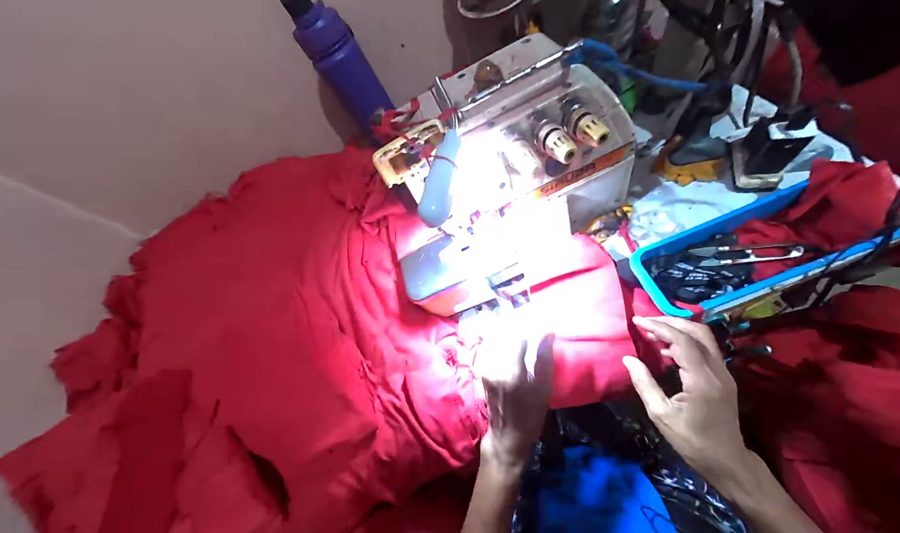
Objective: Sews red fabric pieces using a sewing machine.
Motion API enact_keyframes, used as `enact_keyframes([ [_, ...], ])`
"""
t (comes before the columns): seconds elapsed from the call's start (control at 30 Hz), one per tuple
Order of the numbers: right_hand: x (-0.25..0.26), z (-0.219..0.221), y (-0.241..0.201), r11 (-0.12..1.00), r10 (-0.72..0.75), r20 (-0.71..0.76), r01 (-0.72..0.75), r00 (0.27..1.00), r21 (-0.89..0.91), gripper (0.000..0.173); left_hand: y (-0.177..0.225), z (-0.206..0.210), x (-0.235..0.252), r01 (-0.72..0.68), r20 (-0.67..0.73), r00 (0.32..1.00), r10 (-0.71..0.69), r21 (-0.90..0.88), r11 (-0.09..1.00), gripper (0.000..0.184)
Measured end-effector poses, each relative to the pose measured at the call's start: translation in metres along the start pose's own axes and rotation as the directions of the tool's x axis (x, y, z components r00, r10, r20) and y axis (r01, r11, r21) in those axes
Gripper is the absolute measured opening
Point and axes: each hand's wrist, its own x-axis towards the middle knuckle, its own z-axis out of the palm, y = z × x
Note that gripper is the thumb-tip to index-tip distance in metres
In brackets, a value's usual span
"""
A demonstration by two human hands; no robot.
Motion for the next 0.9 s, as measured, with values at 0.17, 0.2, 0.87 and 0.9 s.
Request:
enact_keyframes([
  [0.17,-0.009,0.002,-0.005,0.979,-0.141,0.085,0.127,0.986,0.157,0.015,-0.016,0.002,-0.082,-0.191,0.111,0.976,0.188,0.016,0.981,0.017],
  [0.2,-0.01,0.005,-0.007,0.971,-0.174,0.118,0.151,0.978,0.184,0.014,-0.019,0.004,-0.088,-0.209,0.114,0.973,0.203,0.047,0.977,0.012],
  [0.87,-0.01,0.006,-0.002,0.912,-0.41,0.486,0.339,0.772,0.23,0.03,-0.002,-0.039,-0.06,0.032,0.248,0.968,0.038,-0.27,0.962,0.013],
  [0.9,-0.005,0.007,-0.006,0.916,-0.401,0.442,0.349,0.803,0.198,0.026,0.003,-0.038,-0.054,0.048,0.21,0.978,0.014,-0.287,0.957,0.013],
])
